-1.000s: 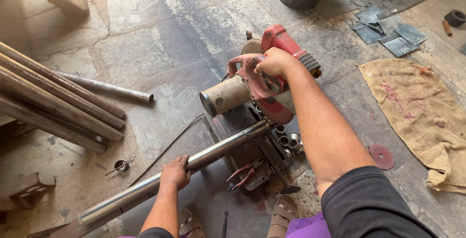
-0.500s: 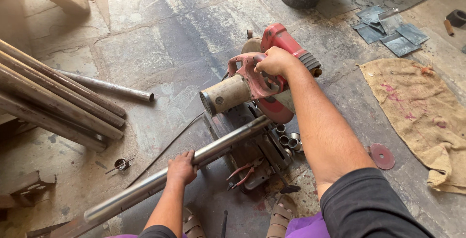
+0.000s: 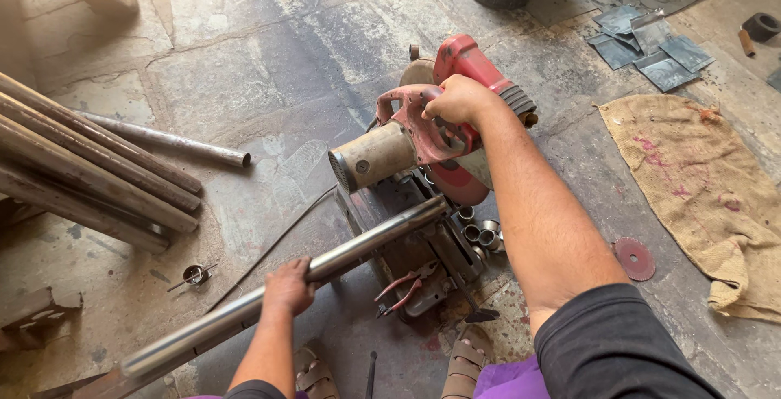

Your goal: The person uses a red angle grinder to cut a long metal pipe clamped in a vise. Sparks fly as the blade cuts through the metal. The person holds the pipe steady with one hand while operating the grinder with the other.

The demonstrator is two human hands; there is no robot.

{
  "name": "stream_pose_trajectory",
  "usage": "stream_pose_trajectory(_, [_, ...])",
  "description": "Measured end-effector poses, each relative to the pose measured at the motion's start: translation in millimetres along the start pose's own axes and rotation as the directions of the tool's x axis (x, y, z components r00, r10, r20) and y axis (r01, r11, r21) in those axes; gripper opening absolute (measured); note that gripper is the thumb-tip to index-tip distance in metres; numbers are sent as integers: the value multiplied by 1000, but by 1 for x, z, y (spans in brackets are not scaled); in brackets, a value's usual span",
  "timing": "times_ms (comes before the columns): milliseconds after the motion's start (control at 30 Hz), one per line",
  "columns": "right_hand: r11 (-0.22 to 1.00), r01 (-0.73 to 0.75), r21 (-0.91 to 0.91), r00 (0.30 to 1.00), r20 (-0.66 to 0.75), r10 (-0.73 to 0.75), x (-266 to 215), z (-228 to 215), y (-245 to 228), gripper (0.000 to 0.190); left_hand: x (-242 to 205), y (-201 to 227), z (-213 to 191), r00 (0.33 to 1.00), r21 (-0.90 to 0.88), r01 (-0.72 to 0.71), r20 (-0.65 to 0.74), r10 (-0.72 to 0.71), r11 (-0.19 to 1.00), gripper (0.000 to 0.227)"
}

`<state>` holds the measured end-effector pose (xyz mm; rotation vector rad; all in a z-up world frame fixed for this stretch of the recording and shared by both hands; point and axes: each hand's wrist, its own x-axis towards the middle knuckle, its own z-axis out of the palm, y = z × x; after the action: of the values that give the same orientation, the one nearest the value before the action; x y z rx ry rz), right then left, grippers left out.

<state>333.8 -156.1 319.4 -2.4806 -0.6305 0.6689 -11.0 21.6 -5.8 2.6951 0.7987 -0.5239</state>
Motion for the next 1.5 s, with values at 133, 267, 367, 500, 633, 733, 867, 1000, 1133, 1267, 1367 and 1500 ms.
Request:
stream_pose_trajectory(133, [997, -23, 74, 999, 23, 22, 2, -1, -2, 28, -12, -30, -9, 994, 10, 99, 46, -100, 995, 71])
stream_pose_trajectory(267, [996, -11, -86, 1000, -11, 10, 11, -6, -5, 32, -20, -46, -13, 990, 64, 139, 5, -140, 988, 70])
stream_pose_trajectory(367, [986, 8, -167, 999, -34, -14, 14, -6, -7, 35, -19, -54, -12, 987, 11, 162, -4, -162, 987, 70])
stream_pose_trajectory(500, [992, -8, -127, 1000, -11, 7, 10, -6, -11, 33, -15, -64, -11, 979, -57, 199, -45, -201, 978, 70])
stream_pose_trajectory(633, [995, -34, -89, 999, -5, 34, 7, -7, -12, 31, -1, -47, -16, 958, -103, 285, 62, -279, 953, 73])
stream_pose_trajectory(733, [994, -32, -104, 999, -8, 31, 9, -7, -9, 34, 11, -14, -23, 976, -40, 218, -14, -219, 975, 74])
stream_pose_trajectory(867, [983, 9, -185, 999, -39, -16, 16, -7, -5, 40, 25, 35, -34, 981, 1, 195, -11, -195, 981, 70])
stream_pose_trajectory(1000, [978, 37, -204, 998, -35, -45, 19, -4, -6, 42, 29, 19, -42, 984, -20, 173, -38, -173, 985, 67])
stream_pose_trajectory(1133, [988, -22, -150, 1000, -11, 21, 18, -6, -3, 39, 29, -22, -30, 991, -48, 136, -7, -136, 990, 76])
stream_pose_trajectory(1267, [988, -15, -157, 1000, -17, 13, 15, -6, -4, 38, 22, -46, -15, 992, -101, 111, 77, -104, 989, 74])
stream_pose_trajectory(1367, [984, 5, -176, 999, -30, -11, 12, -7, -7, 39, 14, -42, -14, 997, -84, 58, 56, -54, 995, 74])
stream_pose_trajectory(1500, [992, -3, -125, 1000, -26, 0, 6, -6, -9, 38, 2, -19, -19, 986, -86, 85, 153, -71, 993, 72])
